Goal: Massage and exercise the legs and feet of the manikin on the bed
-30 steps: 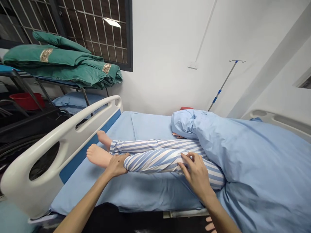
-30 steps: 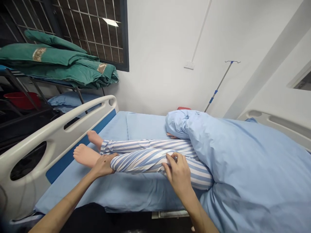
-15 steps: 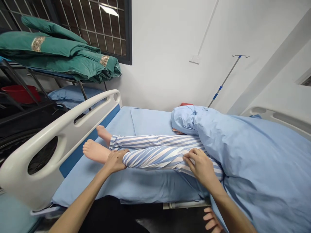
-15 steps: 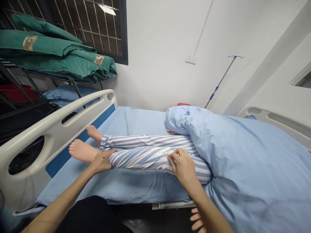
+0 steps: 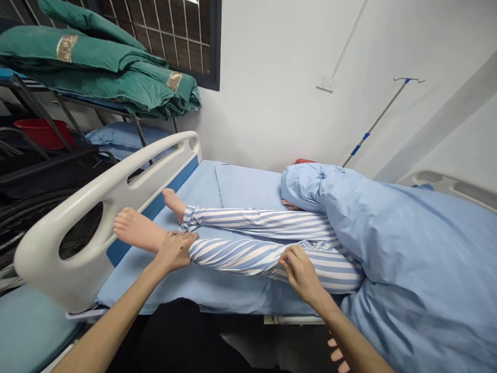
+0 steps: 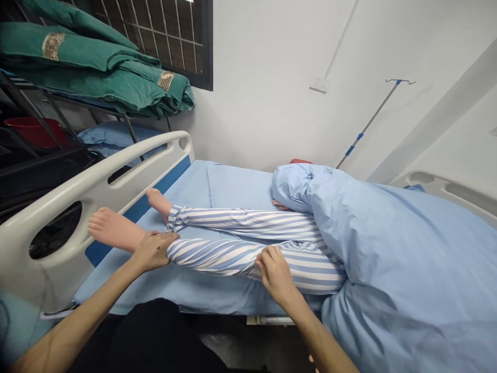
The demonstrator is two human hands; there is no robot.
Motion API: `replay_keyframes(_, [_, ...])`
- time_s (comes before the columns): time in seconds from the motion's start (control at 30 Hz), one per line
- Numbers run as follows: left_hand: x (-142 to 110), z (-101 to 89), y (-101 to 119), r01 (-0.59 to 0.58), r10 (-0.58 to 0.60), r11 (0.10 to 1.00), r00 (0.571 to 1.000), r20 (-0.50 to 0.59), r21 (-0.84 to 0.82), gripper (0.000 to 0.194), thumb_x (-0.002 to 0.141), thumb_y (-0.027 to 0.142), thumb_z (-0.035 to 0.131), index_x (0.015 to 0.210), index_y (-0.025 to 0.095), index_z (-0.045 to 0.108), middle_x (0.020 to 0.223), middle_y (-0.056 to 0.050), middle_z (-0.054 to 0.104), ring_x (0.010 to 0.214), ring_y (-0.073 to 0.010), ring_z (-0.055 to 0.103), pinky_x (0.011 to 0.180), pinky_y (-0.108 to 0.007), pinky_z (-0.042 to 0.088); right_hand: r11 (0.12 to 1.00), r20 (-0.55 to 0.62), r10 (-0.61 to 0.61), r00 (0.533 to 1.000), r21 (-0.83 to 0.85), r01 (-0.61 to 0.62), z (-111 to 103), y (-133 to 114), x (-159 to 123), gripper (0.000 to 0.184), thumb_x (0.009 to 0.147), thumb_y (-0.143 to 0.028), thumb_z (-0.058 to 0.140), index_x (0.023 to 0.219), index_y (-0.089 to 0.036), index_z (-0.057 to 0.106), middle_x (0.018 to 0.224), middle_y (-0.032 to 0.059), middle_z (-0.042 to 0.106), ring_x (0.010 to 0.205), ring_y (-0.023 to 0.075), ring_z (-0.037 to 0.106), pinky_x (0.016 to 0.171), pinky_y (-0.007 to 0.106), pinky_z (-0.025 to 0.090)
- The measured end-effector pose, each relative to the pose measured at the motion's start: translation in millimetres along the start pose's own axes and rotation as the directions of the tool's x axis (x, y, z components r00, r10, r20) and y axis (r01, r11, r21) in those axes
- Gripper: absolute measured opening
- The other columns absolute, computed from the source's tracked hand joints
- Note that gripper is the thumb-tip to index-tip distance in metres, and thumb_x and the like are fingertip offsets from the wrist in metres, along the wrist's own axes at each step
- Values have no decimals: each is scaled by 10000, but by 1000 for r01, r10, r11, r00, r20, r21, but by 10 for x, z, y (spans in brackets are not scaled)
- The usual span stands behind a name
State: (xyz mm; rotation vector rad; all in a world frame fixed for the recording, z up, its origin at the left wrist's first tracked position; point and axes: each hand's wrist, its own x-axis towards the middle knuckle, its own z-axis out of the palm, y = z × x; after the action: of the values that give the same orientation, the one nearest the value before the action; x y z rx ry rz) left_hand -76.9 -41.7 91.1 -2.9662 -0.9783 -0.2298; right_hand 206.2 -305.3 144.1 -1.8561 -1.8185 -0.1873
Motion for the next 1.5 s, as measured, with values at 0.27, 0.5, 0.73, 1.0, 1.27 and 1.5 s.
replay_keyframes(0.27, [-66,287,-55,6,-6,999,1000,4,32,400,639,72,491,999,208,598,946,-89,692,889,-282,634,866,-428,330,999,28,22,999,45,-24,707,149,-219,174,943,-152,432,825,-195,552,853,57,566,818,193,509,713,315,450])
replay_keyframes(0.5, [-16,641,-124,6,-9,999,996,87,31,422,650,61,490,1031,200,606,984,-101,693,925,-293,626,877,-448,319,999,-4,-1,1000,52,1,763,333,-386,294,869,-260,584,1146,-173,541,1094,121,571,1038,244,531,873,400,475])
replay_keyframes(0.73, [1,850,-229,-26,27,999,999,38,-19,374,666,73,476,990,195,619,969,-116,685,945,-297,604,888,-449,337,966,32,30,999,-257,-21,863,512,-619,464,850,-390,601,1248,-163,525,1271,177,555,1211,319,483,945,481,430])
replay_keyframes(1.0, [-119,900,-224,-42,40,999,996,-75,-25,383,713,110,481,1067,177,612,1100,-162,649,1037,-329,566,934,-469,334,968,101,28,994,-250,-2,731,432,-557,483,861,-368,573,1288,-151,516,1315,192,526,1252,335,442,955,508,443])
replay_keyframes(1.27, [-127,861,-185,-47,48,999,994,-98,17,412,696,92,477,1077,174,609,1091,-157,658,1025,-314,578,928,-454,339,985,399,-48,916,-134,110,826,440,170,156,866,-230,634,1015,-190,660,1025,90,668,952,230,583,819,366,486])
replay_keyframes(1.5, [-123,836,-139,-27,24,999,992,-127,-21,396,691,86,466,1043,177,622,1050,-154,670,1009,-310,583,919,-459,350,972,374,-69,925,-185,148,977,494,139,24,872,-160,619,895,-168,620,975,88,634,891,215,548,758,330,439])
